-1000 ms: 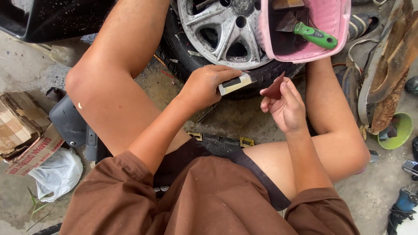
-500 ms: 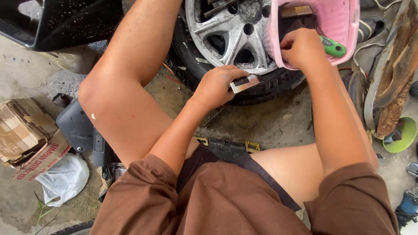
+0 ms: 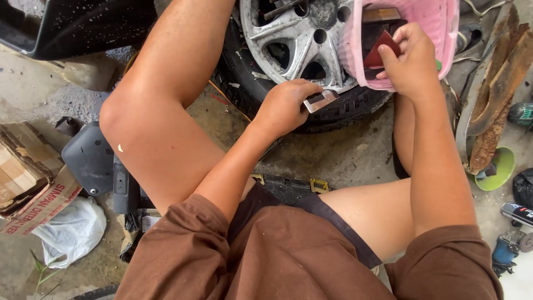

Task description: Sanding a small metal component using sandpaper to smooth the surface.

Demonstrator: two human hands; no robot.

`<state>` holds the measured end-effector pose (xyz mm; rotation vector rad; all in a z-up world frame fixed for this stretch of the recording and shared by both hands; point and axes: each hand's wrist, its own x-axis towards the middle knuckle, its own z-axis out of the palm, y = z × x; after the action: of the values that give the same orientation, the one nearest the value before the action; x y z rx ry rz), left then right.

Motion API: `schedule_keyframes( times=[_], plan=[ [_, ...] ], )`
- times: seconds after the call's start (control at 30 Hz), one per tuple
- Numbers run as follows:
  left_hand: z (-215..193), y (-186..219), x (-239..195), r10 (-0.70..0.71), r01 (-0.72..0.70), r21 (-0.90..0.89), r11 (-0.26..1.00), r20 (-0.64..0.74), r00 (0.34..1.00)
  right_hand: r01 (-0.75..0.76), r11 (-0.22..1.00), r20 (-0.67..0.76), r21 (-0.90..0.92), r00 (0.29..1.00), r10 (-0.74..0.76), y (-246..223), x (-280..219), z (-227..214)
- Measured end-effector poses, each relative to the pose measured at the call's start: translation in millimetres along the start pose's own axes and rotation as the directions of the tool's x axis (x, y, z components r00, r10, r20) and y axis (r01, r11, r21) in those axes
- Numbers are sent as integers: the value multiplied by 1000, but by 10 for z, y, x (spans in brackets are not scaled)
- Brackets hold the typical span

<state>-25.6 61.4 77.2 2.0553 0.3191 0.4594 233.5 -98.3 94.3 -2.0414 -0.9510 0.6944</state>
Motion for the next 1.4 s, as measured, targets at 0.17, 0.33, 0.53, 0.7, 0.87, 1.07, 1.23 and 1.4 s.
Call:
schedule_keyframes(
  times=[0.17,0.33,0.53,0.7,0.87,1.07,1.23,1.4],
  plan=[
    [-17,53,-13,-27,27,-12,1000,-14,1000,52,996,-49,78,998,-49,-168,-353,51],
    [8,40,-85,-18,17,-63,998,-16,1000,331,936,-246,-119,904,-351,-903,-995,463],
    [166,18,-158,-7,18,-66,998,173,985,376,871,-364,-318,800,-478,-514,-1152,1137],
    [422,-177,-316,61,-93,222,971,150,987,450,833,-278,-323,796,-538,-387,-1392,1366],
    [468,-63,-214,107,-142,306,941,130,986,419,861,-314,-289,808,-499,-390,-1333,1183],
    [409,58,-129,146,-146,424,894,33,989,417,883,-350,-217,811,-469,-462,-1298,1200],
    [378,114,-137,184,-166,449,878,5,983,426,861,-346,-280,792,-504,-231,-1268,1221],
    [296,245,-124,153,-146,482,864,25,988,457,865,-340,-206,795,-502,-396,-1356,1235]
  ],
)
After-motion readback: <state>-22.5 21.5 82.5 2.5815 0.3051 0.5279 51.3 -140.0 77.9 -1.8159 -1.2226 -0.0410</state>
